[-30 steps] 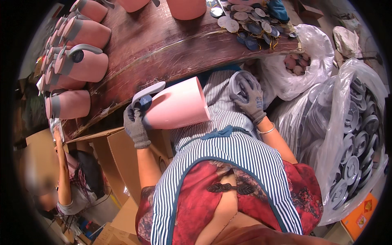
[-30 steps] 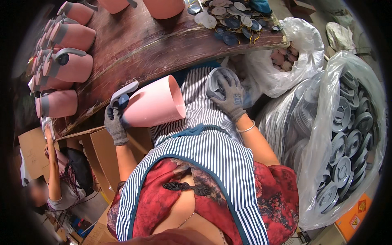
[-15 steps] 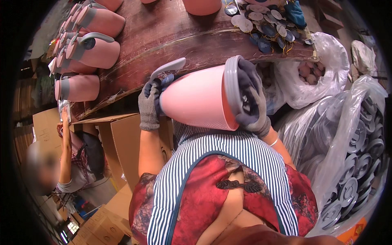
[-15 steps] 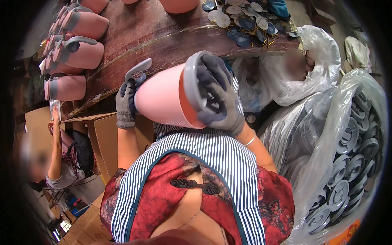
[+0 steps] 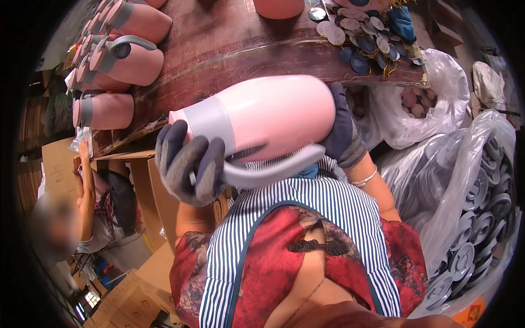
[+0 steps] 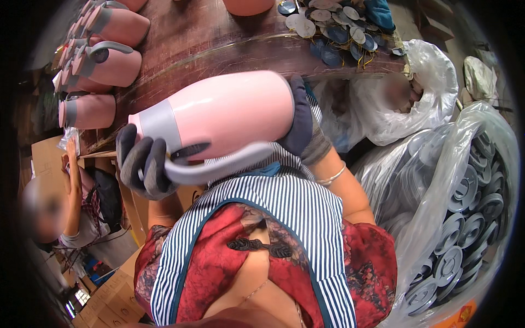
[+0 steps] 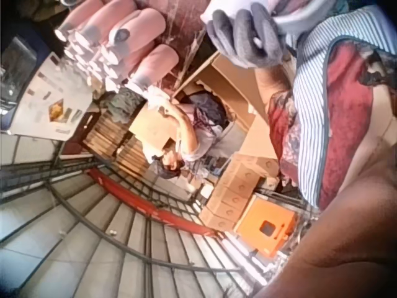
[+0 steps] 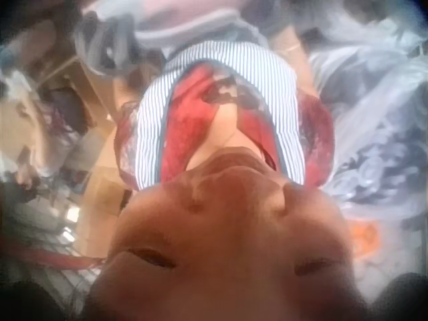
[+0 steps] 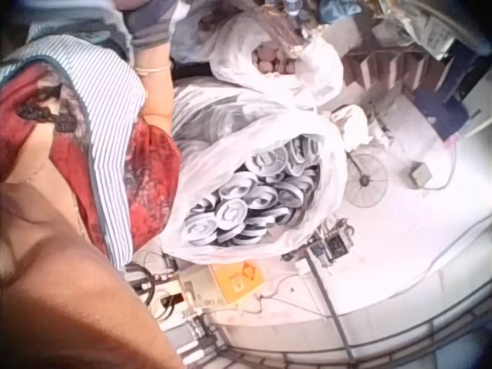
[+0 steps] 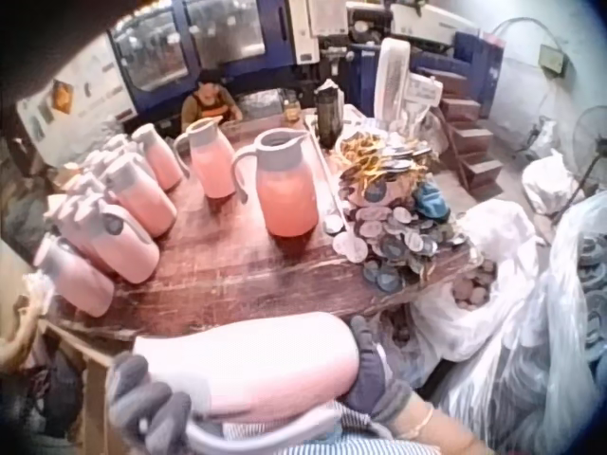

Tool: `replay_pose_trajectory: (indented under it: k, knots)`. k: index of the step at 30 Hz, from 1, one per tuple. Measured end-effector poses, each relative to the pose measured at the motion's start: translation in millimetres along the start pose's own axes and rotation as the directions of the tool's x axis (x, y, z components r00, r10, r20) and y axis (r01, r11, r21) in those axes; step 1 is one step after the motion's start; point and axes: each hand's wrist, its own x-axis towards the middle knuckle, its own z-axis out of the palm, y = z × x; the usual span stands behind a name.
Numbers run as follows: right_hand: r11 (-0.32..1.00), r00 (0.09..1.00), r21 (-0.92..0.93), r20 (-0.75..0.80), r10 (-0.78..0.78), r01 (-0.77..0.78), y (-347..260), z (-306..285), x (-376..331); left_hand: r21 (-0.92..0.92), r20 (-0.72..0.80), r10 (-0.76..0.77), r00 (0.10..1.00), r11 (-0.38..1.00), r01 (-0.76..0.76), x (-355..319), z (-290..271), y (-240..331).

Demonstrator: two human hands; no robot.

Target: The person assembles pink plastic pitchers by inserting circular lids and tying yellow strings around the handles. The person handles each pitcher one at a time, places the lid, and secures the string before moving to the next unit.

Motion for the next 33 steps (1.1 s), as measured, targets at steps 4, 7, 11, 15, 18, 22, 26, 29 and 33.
replay_pose_trajectory:
  k: [4, 7, 11, 15, 18, 22, 26, 29, 33]
  knots:
    - [0.994, 0.990, 0.004, -0.089, 0.108, -0.108, -2.3, 15.8, -13.3, -0.248, -0.073, -0.613, 0.787, 0.775, 0.581, -3.7, 3.7, -20.2]
    - [0.983, 0.994, -0.182, -0.097, -0.043, 0.024, 37.2, -4.7, -25.7, -0.431, 0.029, -0.852, 0.523, 0.461, 0.776, -36.9, 24.0, -18.0]
    - [0.830, 0.991, 0.555, 0.075, -0.109, 0.049, 21.5, -1.5, 9.8, -0.086, -0.096, -0.603, 0.792, 0.798, 0.597, -4.5, 7.0, -2.0]
    - [0.882, 0.979, 0.469, 0.197, -0.048, -0.052, 20.1, 29.7, 46.0, 0.013, -0.146, -0.323, 0.935, 0.944, 0.329, 1.3, -22.0, -14.2]
    - [0.842, 0.902, -0.327, 0.213, -0.377, 0.429, 32.0, 29.3, 51.4, 0.020, -0.260, -0.320, 0.911, 0.941, 0.337, 8.1, -27.2, -25.0]
    - [0.886, 0.916, -0.242, 0.040, -0.399, 0.396, -6.9, 92.3, 44.5, -0.177, -0.302, -0.639, 0.708, 0.767, 0.617, -12.1, -9.3, -30.9]
    - [0.320, 0.564, -0.489, 0.512, -0.648, 0.811, -14.0, 67.3, 68.5, -0.614, 0.012, -0.949, 0.316, 0.243, 0.751, -45.1, 8.3, -49.4]
    - [0.439, 0.788, -0.673, 0.385, -0.480, 0.596, -0.9, 61.0, 61.7, -0.103, -0.084, -0.820, 0.566, 0.572, 0.814, -23.1, -3.2, -42.4]
    - [0.503, 0.854, -0.712, 0.507, -0.114, 0.490, 46.8, 39.1, 81.4, 0.156, 0.074, 0.005, 0.997, 0.988, -0.016, 25.3, -47.8, -33.7]
